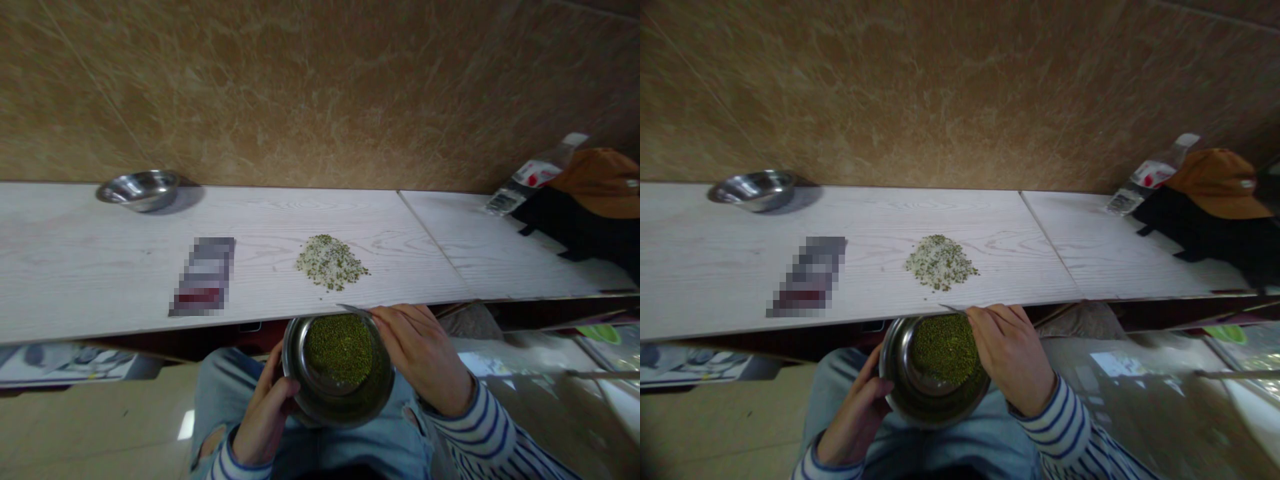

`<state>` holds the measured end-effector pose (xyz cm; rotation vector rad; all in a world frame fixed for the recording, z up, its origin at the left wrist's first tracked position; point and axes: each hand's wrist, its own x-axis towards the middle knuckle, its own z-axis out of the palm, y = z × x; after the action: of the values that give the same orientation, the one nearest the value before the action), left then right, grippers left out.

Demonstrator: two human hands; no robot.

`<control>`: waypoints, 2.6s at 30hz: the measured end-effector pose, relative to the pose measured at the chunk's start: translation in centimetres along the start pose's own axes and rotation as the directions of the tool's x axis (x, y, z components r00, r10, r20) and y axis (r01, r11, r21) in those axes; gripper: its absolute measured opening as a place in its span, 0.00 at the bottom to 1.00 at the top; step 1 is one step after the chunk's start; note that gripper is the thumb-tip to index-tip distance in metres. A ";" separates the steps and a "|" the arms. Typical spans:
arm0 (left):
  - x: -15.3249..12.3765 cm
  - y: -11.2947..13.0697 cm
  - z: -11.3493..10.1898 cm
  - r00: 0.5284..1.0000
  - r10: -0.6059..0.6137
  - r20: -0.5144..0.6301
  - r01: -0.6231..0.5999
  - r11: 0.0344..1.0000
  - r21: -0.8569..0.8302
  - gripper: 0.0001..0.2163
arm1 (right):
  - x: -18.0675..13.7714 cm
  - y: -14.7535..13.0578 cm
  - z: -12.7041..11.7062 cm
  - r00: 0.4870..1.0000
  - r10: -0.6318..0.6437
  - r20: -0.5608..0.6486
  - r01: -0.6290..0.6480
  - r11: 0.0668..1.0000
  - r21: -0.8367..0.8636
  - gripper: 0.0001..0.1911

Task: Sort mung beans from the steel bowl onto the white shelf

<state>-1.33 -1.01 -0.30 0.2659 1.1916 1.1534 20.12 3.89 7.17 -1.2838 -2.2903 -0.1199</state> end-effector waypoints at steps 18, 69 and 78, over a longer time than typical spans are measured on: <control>0.0 0.5 -0.5 1.000 0.027 0.016 -0.027 0.999 -0.021 0.30 | 2.6 0.3 1.7 1.000 0.003 0.020 -0.001 0.996 -0.086 0.09; -0.1 0.3 -1.9 0.999 0.004 0.032 -0.003 1.000 -0.012 0.32 | 6.0 4.0 3.6 1.000 0.008 0.017 -0.006 0.993 -0.119 0.10; 0.0 0.3 -1.6 1.000 0.015 0.020 -0.015 1.000 -0.014 0.30 | 4.4 2.6 2.7 0.999 -0.045 0.027 0.046 0.998 -0.047 0.09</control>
<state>-2.82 -1.49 -0.76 0.2761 1.1649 1.1692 19.30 9.58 6.43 -1.2642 -2.3521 -0.1752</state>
